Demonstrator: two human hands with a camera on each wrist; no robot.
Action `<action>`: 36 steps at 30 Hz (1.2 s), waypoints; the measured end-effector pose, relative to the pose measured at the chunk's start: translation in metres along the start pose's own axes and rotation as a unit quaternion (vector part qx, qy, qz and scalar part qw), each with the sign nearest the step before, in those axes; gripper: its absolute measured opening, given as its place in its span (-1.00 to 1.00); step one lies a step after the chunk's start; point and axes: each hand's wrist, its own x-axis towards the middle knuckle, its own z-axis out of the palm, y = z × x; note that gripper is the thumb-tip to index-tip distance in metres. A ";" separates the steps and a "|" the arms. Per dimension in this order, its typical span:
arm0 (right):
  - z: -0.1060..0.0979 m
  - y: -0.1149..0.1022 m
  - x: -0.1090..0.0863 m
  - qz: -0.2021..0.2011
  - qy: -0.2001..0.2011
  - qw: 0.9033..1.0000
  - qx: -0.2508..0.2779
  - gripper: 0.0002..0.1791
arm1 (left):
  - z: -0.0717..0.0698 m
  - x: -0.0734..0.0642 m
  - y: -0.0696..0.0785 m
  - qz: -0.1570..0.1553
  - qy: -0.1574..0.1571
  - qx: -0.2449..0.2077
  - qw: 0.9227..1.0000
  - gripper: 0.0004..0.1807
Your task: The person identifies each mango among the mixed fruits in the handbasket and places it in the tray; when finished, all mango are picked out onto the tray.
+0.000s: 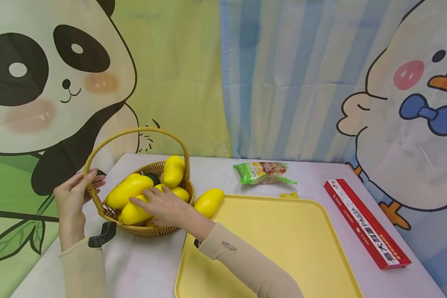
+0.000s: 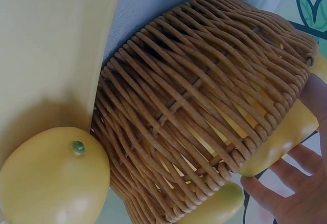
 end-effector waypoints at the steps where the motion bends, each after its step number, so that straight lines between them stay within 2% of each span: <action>1: 0.000 0.000 0.000 0.001 0.000 1.000 -0.001 -0.11 | 0.000 0.000 0.000 -0.001 0.000 0.000 1.000 -0.59; 9: 0.000 -0.002 0.003 0.005 0.015 1.000 -0.024 -0.17 | 0.000 0.001 0.001 0.004 0.000 0.004 1.000 -0.59; 16: 0.003 -0.008 0.007 0.021 0.026 0.998 -0.050 -0.27 | 0.000 0.000 0.002 -0.005 0.001 0.008 1.000 -0.58; 25: 0.008 -0.014 0.011 0.044 0.057 0.992 -0.100 -0.33 | -0.001 0.000 0.001 -0.006 -0.001 0.010 1.000 -0.56; 36: 0.009 -0.015 0.011 0.061 0.062 0.992 -0.097 -0.32 | 0.000 0.000 0.001 -0.001 -0.002 0.010 1.000 -0.59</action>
